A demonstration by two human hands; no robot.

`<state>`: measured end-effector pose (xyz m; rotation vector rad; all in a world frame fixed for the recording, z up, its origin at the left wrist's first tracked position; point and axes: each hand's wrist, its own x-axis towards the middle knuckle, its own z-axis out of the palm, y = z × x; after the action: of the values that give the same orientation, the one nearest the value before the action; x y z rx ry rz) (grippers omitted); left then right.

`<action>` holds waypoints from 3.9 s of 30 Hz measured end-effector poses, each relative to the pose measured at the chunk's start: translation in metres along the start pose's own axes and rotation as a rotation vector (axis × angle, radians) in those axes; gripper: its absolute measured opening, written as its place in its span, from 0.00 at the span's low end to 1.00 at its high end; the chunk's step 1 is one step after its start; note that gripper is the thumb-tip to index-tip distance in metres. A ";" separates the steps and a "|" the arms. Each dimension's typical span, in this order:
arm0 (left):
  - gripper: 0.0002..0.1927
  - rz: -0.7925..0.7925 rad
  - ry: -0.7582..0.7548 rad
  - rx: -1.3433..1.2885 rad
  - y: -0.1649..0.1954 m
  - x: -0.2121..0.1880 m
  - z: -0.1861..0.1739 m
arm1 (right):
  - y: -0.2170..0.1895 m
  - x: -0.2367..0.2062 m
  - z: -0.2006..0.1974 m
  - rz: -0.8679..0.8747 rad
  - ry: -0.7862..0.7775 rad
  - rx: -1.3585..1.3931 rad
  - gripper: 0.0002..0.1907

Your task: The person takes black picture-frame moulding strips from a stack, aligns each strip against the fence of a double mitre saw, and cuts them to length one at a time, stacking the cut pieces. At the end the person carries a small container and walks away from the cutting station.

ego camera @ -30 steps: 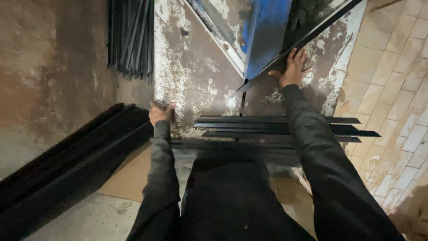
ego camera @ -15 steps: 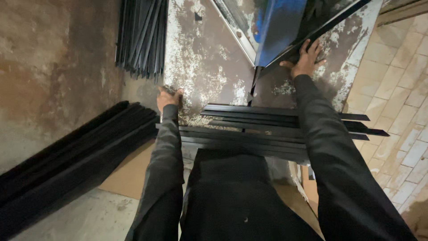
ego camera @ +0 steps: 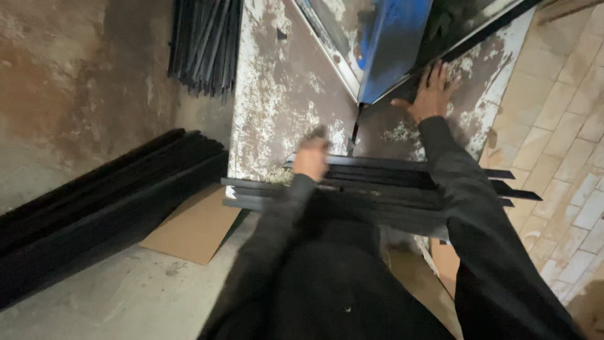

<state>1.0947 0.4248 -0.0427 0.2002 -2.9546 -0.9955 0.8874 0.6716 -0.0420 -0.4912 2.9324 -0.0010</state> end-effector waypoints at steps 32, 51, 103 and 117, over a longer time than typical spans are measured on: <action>0.26 0.171 0.561 -0.366 -0.056 0.135 -0.149 | -0.042 -0.143 0.030 -0.410 0.227 0.166 0.17; 0.41 0.429 -0.423 0.253 0.005 -0.085 0.040 | 0.163 -0.229 0.040 0.770 0.629 0.191 0.44; 0.43 -0.411 -0.129 0.203 -0.241 -0.261 -0.080 | -0.044 -0.400 0.161 -0.371 -0.077 0.085 0.15; 0.22 -0.173 -0.456 -0.234 -0.163 -0.253 -0.157 | 0.046 -0.325 0.063 -0.407 0.201 0.343 0.21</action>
<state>1.3733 0.2336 -0.0097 0.2574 -3.2124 -1.5914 1.1861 0.8218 -0.0513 -1.0638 2.8660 -0.6236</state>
